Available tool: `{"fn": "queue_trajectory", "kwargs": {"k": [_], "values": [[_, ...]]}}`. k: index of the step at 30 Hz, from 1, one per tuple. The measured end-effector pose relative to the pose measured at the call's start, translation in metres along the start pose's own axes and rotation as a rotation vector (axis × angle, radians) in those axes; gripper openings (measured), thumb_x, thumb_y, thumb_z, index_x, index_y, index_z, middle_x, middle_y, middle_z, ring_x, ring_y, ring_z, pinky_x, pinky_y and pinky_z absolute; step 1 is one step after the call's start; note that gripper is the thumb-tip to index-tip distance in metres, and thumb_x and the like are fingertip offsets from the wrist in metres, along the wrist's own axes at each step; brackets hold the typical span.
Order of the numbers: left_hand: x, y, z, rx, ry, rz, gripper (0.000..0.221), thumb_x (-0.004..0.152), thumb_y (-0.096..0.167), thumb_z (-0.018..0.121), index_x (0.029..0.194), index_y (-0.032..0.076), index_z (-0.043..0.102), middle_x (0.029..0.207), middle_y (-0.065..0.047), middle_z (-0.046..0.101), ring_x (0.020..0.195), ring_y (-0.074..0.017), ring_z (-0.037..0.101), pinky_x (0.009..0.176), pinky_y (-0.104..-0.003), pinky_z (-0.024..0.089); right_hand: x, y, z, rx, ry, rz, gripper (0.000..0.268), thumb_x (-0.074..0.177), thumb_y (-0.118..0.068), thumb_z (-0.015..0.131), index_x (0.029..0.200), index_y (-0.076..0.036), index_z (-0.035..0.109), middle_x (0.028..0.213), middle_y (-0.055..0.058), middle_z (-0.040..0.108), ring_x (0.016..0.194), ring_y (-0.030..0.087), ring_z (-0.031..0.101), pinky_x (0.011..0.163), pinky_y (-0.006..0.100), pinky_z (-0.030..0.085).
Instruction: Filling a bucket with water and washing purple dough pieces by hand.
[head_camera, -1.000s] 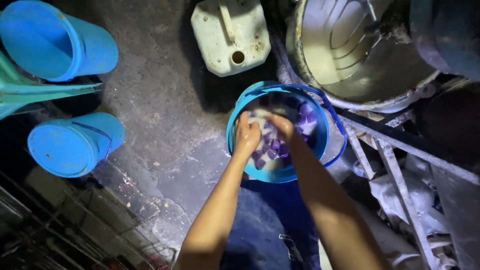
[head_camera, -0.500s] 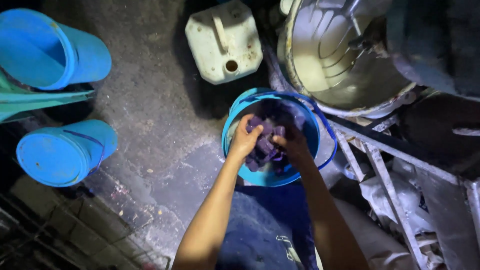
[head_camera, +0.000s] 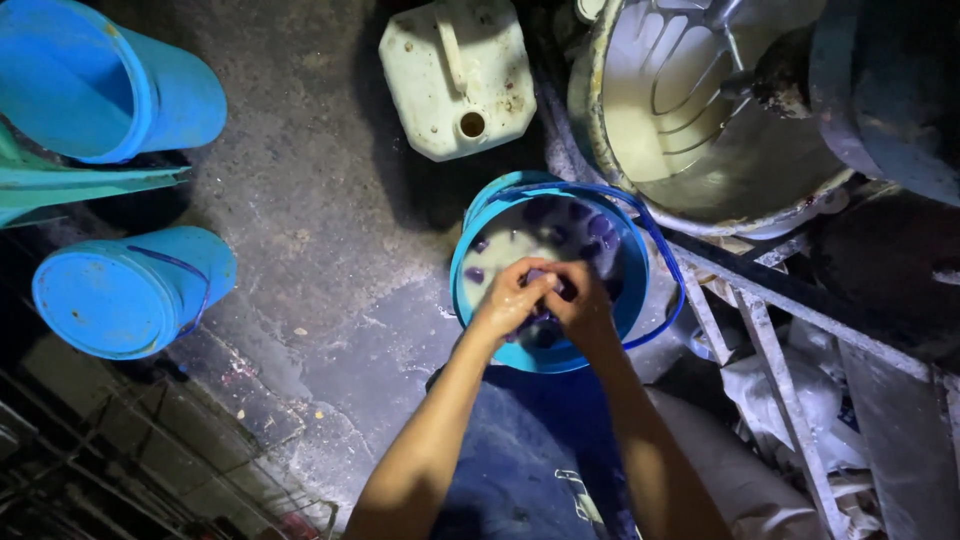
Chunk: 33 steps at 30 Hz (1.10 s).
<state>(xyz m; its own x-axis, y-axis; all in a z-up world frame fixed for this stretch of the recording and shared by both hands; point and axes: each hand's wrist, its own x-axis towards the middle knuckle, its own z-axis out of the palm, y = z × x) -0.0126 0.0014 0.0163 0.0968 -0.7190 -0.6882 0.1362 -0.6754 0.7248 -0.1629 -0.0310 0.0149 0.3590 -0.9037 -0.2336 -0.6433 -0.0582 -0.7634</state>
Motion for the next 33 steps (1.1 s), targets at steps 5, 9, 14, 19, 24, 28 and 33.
{"fn": "queue_trajectory", "kwargs": {"k": [5, 9, 14, 19, 24, 28, 33], "values": [[0.029, -0.040, -0.015, -0.004, 0.206, -0.013, 0.015, 0.083, 0.020, 0.074, 0.098, 0.020, 0.076, 0.082, -0.009, 0.075, 0.059, -0.0223, 0.074, 0.051, -0.026, 0.057, -0.004, -0.002, -0.002, -0.144, -0.062, 0.280, 0.023, 0.081, -0.034, 0.083, 0.093, -0.022, 0.068, 0.089, 0.003, 0.071, 0.093, 0.028, 0.071, 0.087, 0.041, 0.056], [-0.020, 0.013, -0.028, 0.108, 0.382, 0.077, 0.026, 0.084, 0.014, 0.067, 0.107, 0.020, 0.076, 0.098, -0.009, 0.078, 0.099, -0.0289, 0.074, 0.089, -0.038, 0.057, -0.003, 0.002, 0.016, -0.482, 0.124, -0.220, 0.024, 0.082, -0.020, 0.079, 0.105, -0.023, 0.073, 0.106, 0.001, 0.069, 0.102, 0.024, 0.065, 0.095, 0.039, 0.048], [-0.016, -0.017, -0.022, 0.192, 0.462, 0.171, 0.025, 0.086, 0.008, 0.063, 0.106, 0.015, 0.077, 0.097, -0.012, 0.075, 0.104, -0.0338, 0.070, 0.096, -0.042, 0.054, 0.012, 0.009, 0.066, -0.292, -0.189, -0.113, 0.040, 0.087, -0.017, 0.074, 0.126, -0.014, 0.069, 0.104, 0.014, 0.073, 0.103, 0.034, 0.069, 0.095, 0.044, 0.052], [-0.020, -0.017, -0.025, 0.219, 0.447, 0.185, 0.025, 0.090, 0.016, 0.066, 0.112, 0.010, 0.075, 0.102, -0.018, 0.074, 0.108, -0.0376, 0.068, 0.099, -0.045, 0.052, 0.023, 0.029, 0.054, 0.182, -0.193, 0.199, 0.051, 0.077, -0.014, 0.085, 0.123, -0.006, 0.066, 0.114, 0.022, 0.070, 0.113, 0.044, 0.065, 0.099, 0.051, 0.050], [0.000, -0.021, -0.014, 0.197, 0.086, -0.049, 0.063, 0.094, 0.058, 0.064, 0.139, 0.014, 0.063, 0.135, -0.020, 0.066, 0.131, -0.0377, 0.058, 0.109, -0.047, 0.048, 0.011, -0.022, 0.003, 0.225, -0.134, 0.143, 0.024, 0.093, -0.024, 0.078, 0.112, -0.013, 0.068, 0.105, 0.011, 0.073, 0.105, 0.031, 0.070, 0.098, 0.039, 0.053], [-0.004, -0.029, -0.005, 0.001, 0.016, -0.168, 0.033, 0.086, 0.036, 0.080, 0.113, 0.018, 0.077, 0.106, -0.016, 0.075, 0.086, -0.0303, 0.074, 0.054, -0.031, 0.064, -0.009, -0.001, 0.009, -0.044, -0.096, 0.182, 0.017, 0.090, -0.028, 0.078, 0.104, -0.020, 0.072, 0.096, 0.003, 0.070, 0.097, 0.027, 0.071, 0.091, 0.038, 0.056], [-0.013, -0.015, -0.015, 0.203, 0.209, -0.259, 0.037, 0.073, 0.044, 0.078, 0.109, 0.036, 0.070, 0.103, -0.005, 0.076, 0.099, -0.0257, 0.074, 0.077, -0.037, 0.063, -0.012, 0.002, 0.013, -0.401, -0.161, 0.216, 0.022, 0.081, -0.040, 0.082, 0.083, -0.023, 0.069, 0.074, -0.001, 0.072, 0.078, 0.024, 0.075, 0.074, 0.037, 0.058]]}}
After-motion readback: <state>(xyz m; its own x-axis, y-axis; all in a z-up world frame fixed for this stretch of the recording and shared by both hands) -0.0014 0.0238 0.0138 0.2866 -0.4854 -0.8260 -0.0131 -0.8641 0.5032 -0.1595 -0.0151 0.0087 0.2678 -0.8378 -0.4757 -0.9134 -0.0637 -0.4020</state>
